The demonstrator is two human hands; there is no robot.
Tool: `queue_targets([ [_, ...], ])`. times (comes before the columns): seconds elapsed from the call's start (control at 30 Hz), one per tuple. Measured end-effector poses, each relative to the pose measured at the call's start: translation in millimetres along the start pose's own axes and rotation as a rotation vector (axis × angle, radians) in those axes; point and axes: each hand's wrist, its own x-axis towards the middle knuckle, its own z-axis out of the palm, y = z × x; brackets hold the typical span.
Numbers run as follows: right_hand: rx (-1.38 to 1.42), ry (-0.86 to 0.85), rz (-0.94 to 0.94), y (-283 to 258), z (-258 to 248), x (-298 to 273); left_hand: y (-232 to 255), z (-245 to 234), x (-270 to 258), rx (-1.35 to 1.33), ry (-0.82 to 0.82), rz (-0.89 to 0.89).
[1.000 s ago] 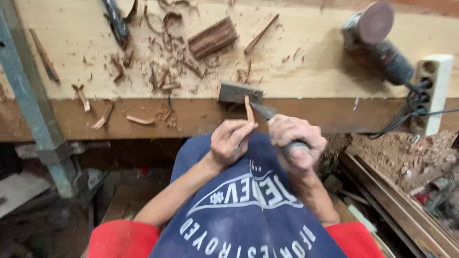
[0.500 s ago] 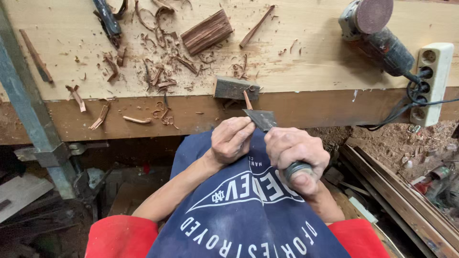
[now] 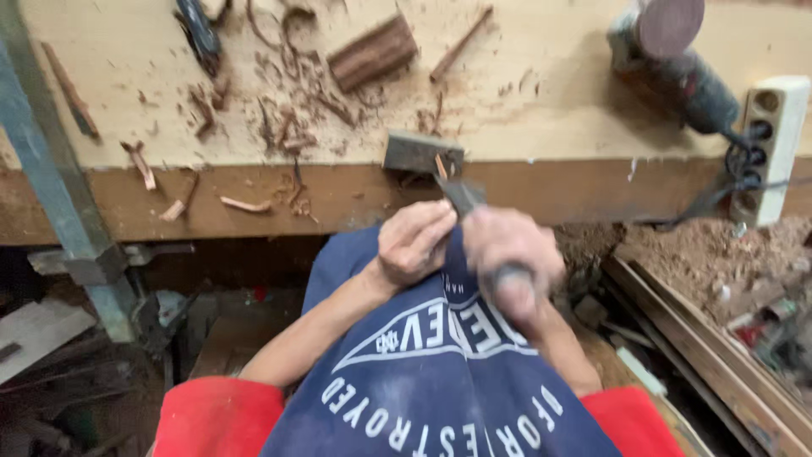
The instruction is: The person uses a power drill to make holes in a wooden plank clamped to a workbench. They then switch to a chisel to carve and shape a small piece of wood held in their hand, removing shavings and refining the edges.
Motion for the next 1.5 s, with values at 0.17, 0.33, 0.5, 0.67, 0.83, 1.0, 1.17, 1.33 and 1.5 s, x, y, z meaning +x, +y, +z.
queue_targets([
  [0.17,0.016,0.085,0.042,-4.7,-5.7,-8.9,8.7,3.3,-2.0,-0.012,-0.013,-0.015],
  [0.33,-0.072,0.12,-0.045,47.9,-14.1,-3.3,2.0,2.7,0.2,0.008,-0.024,0.0],
  [0.5,0.039,0.135,0.015,29.0,-15.2,-9.7,10.0,-2.2,1.4,0.01,-0.032,-0.022],
  [0.67,-0.016,0.032,0.016,23.1,-12.2,-4.7,5.3,-2.5,1.8,-0.018,-0.052,-0.013],
  [0.83,-0.017,0.098,0.015,22.1,-10.9,-0.5,1.9,-5.3,-0.7,-0.006,-0.065,-0.01],
  [1.0,0.002,0.038,-0.019,16.6,-5.9,-3.0,1.0,-6.3,-5.9,-0.001,-0.087,-0.018],
  [1.17,-0.057,0.058,-0.076,20.2,-7.2,-6.4,-2.5,-2.3,-2.5,0.001,-0.082,-0.01],
  [1.33,0.031,0.146,-0.071,41.2,-5.2,-4.5,-4.9,-5.5,-10.1,0.017,-0.082,-0.007],
  [1.5,-0.006,0.093,-0.092,37.8,-5.5,-9.8,-6.8,-0.2,-6.8,0.043,-0.048,-0.006],
])
